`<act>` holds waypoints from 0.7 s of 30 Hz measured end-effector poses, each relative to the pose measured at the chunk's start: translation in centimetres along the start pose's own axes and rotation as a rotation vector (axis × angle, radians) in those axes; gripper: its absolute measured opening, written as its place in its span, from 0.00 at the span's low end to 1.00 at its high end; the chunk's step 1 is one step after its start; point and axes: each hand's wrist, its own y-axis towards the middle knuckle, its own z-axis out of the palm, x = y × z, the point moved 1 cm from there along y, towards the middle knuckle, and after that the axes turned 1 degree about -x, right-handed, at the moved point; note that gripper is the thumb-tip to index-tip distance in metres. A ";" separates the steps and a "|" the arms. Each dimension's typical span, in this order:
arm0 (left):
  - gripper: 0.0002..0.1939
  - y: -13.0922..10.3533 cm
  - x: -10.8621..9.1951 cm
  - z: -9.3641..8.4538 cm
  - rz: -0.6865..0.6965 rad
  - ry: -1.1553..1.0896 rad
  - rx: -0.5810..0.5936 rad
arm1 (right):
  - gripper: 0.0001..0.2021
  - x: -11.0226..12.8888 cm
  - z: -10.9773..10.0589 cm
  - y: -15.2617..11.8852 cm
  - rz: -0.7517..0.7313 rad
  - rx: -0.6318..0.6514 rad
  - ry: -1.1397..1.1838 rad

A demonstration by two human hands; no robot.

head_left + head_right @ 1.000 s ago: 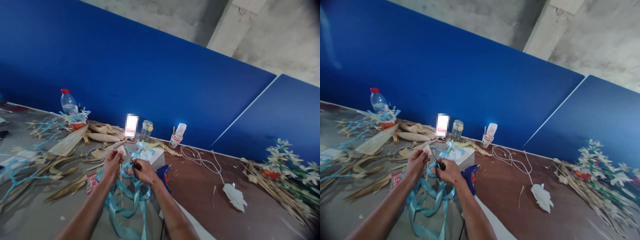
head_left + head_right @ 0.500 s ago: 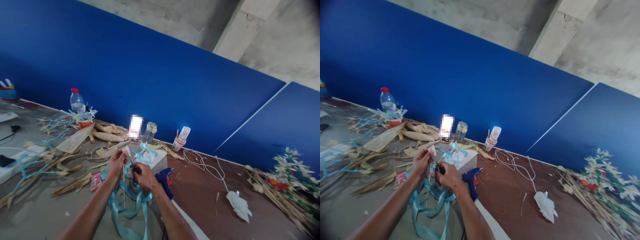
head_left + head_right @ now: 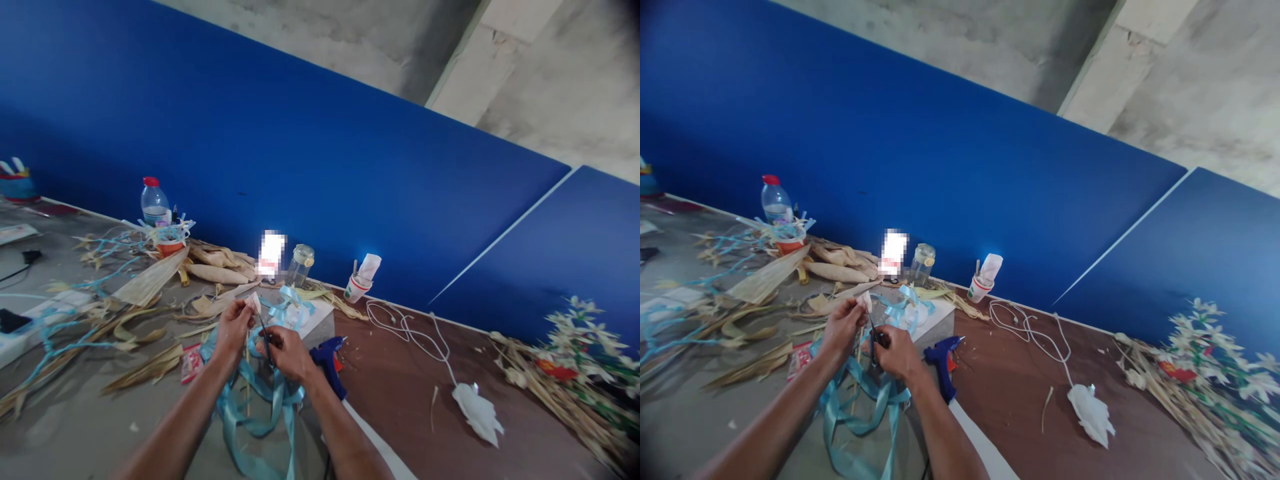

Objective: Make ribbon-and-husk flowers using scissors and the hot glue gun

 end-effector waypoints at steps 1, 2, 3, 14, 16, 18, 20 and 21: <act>0.17 0.0 -0.1 0.0 0.000 0.006 -0.004 | 0.11 0.0 0.0 0.0 0.004 0.000 -0.003; 0.17 0.0 -0.1 0.0 0.002 0.011 -0.009 | 0.11 0.0 0.0 0.0 0.008 -0.001 -0.009; 0.17 0.0 -0.2 0.0 0.003 0.015 -0.013 | 0.11 0.0 0.0 -0.1 0.009 -0.003 -0.016; 0.17 0.2 0.3 -0.1 -0.002 0.012 -0.030 | 0.10 0.7 -0.1 -0.3 -0.023 -0.008 -0.096; 0.18 0.3 0.4 -0.2 0.004 0.013 -0.021 | 0.10 0.8 -0.2 -0.3 -0.012 -0.012 -0.093; 0.18 0.3 0.4 -0.2 0.003 0.006 -0.012 | 0.10 0.9 -0.2 -0.3 -0.005 -0.015 -0.086; 0.18 0.2 0.5 -0.3 -0.005 -0.007 -0.004 | 0.11 0.9 -0.2 -0.3 -0.007 -0.021 -0.080; 0.18 0.2 0.5 -0.3 -0.011 -0.012 -0.001 | 0.11 0.9 -0.2 -0.3 -0.010 -0.023 -0.075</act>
